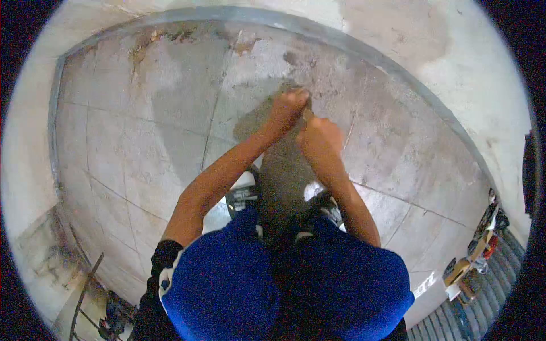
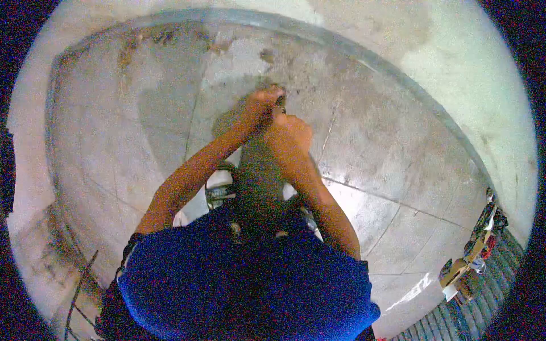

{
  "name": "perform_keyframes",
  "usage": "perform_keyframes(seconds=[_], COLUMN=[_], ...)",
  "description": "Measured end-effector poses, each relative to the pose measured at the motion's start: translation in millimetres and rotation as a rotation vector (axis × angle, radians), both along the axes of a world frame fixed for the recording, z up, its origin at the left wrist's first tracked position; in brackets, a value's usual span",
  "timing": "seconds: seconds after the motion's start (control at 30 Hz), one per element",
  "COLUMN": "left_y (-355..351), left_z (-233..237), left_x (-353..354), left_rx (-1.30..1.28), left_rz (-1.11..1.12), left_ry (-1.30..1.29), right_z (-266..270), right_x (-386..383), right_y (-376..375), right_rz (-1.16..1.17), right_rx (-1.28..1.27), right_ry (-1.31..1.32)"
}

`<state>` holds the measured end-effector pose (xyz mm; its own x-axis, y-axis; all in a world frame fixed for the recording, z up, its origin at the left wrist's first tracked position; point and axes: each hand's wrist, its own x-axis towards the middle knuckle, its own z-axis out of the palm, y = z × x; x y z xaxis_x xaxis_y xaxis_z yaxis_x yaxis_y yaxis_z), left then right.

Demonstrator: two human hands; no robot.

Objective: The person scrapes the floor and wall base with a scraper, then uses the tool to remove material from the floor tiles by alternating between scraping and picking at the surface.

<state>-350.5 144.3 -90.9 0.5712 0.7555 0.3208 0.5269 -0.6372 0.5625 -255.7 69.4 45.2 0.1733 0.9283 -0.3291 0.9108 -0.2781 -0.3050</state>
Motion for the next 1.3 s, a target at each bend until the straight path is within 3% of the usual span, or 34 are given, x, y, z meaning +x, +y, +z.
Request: perform_keyframes(seconds=[0.1,0.2,0.3,0.4,0.5,0.6,0.7,0.8,0.9,1.0,1.1,1.17,1.2,1.3], left_y=[15,24,7,-21,1,40,30,1,-36,-36,-1,-28,-36,-41], left_z=[39,22,21,45,17,23,-21,16,33,5,5,16,20,-2], left_x=[-15,-31,-36,-33,-24,-14,-15,-20,-21,-14,-8,-7,-7,-11], left_rx=[-0.113,-0.044,-0.186,-0.134,-0.085,-0.072,0.05,-0.096,-0.04,-0.332,-0.065,-0.232,-0.314,-0.199], left_rz=[0.008,0.045,0.12,-0.052,0.064,0.076,-0.041,-0.113,-0.069,-0.011,0.026,-0.075,-0.134,0.04], left_ry=[0.183,-0.028,0.225,-0.027,0.149,0.12,0.036,0.082,-0.018,0.281,0.137,0.172,0.192,-0.005], right_z=[12,13,-12,16,14,-10,-20,8,32,9,5,43,37,15], right_x=[1,-7,-16,-18,-4,-3,-8,-8,0,1,0,2,2,0], right_y=[11,23,15,-2,7,31,20,-18,-36,-29,-9,-5,-11,-18], right_rz=[0.036,0.089,0.145,0.083,0.049,0.029,0.005,-0.038,-0.029,0.028,0.04,0.034,0.055,0.087], right_rx=[0.019,0.002,0.004,-0.036,0.01,0.077,0.011,-0.008,-0.077,-0.096,-0.08,-0.104,-0.118,-0.085], right_ry=[0.065,0.083,0.036,0.021,0.043,0.033,0.016,0.055,0.095,0.05,-0.012,-0.023,-0.017,0.025])
